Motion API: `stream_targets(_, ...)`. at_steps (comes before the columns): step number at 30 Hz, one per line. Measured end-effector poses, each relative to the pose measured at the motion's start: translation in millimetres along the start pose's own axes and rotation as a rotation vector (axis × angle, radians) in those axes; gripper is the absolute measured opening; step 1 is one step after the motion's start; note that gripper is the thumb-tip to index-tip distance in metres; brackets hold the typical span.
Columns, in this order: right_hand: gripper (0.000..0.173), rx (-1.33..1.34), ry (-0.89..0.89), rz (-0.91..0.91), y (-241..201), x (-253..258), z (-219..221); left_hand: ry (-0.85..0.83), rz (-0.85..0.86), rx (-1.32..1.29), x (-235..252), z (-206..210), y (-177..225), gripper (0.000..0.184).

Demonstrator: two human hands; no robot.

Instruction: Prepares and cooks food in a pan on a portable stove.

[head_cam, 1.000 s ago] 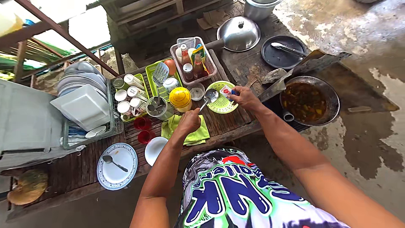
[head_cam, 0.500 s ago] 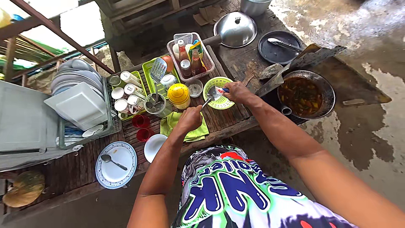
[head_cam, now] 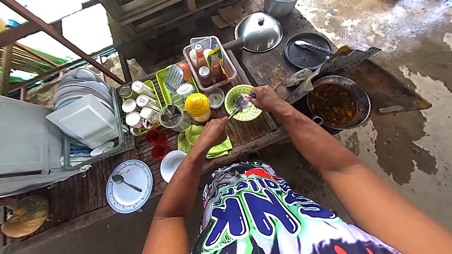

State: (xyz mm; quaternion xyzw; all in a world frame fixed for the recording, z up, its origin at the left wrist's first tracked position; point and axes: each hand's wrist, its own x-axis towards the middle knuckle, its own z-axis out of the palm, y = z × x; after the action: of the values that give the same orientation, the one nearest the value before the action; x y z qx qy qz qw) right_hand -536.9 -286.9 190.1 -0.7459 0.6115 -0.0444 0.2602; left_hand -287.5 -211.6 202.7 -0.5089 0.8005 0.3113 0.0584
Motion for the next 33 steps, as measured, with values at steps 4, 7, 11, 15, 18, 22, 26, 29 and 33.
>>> stream_targets(4,0.013,0.013,0.024,-0.004,0.8,-3.1,-2.4,0.003,0.012,-0.001,0.6,0.2,0.0,0.027)
stream_targets(7,0.012,0.017,0.033,-0.011,2.3,-5.0,-2.1,0.011,0.022,0.001,1.4,1.9,-1.1,0.027)
stream_targets(11,0.012,0.014,0.033,-0.015,2.0,-8.5,-2.4,0.007,0.017,0.004,2.1,0.7,-1.3,0.026)
stream_targets(15,0.013,0.001,-0.023,-0.002,0.7,-11.5,-2.1,0.024,0.022,-0.002,1.8,-0.5,-2.9,0.026)
stream_targets(18,0.012,0.025,0.03,-0.004,1.3,-12.4,-1.7,0.027,0.02,-0.004,1.7,-0.7,-2.7,0.026)
stream_targets(22,0.012,0.032,0.1,-0.037,2.9,-13.2,-2.4,0.025,0.021,-0.005,1.3,-1.5,-1.1,0.026)
stream_targets(26,0.013,0.029,0.059,-0.004,1.2,-15.7,-4.2,0.022,0.012,-0.001,0.4,-2.3,-0.2,0.029)
stream_targets(29,0.012,0.044,0.049,-0.006,4.0,-16.5,0.4,0.006,0.002,0.004,1.3,-3.0,0.0,0.026)
stream_targets(33,0.013,0.077,0.081,-0.013,8.6,-15.8,3.5,-0.019,-0.003,-0.001,1.3,-7.1,4.8,0.031)
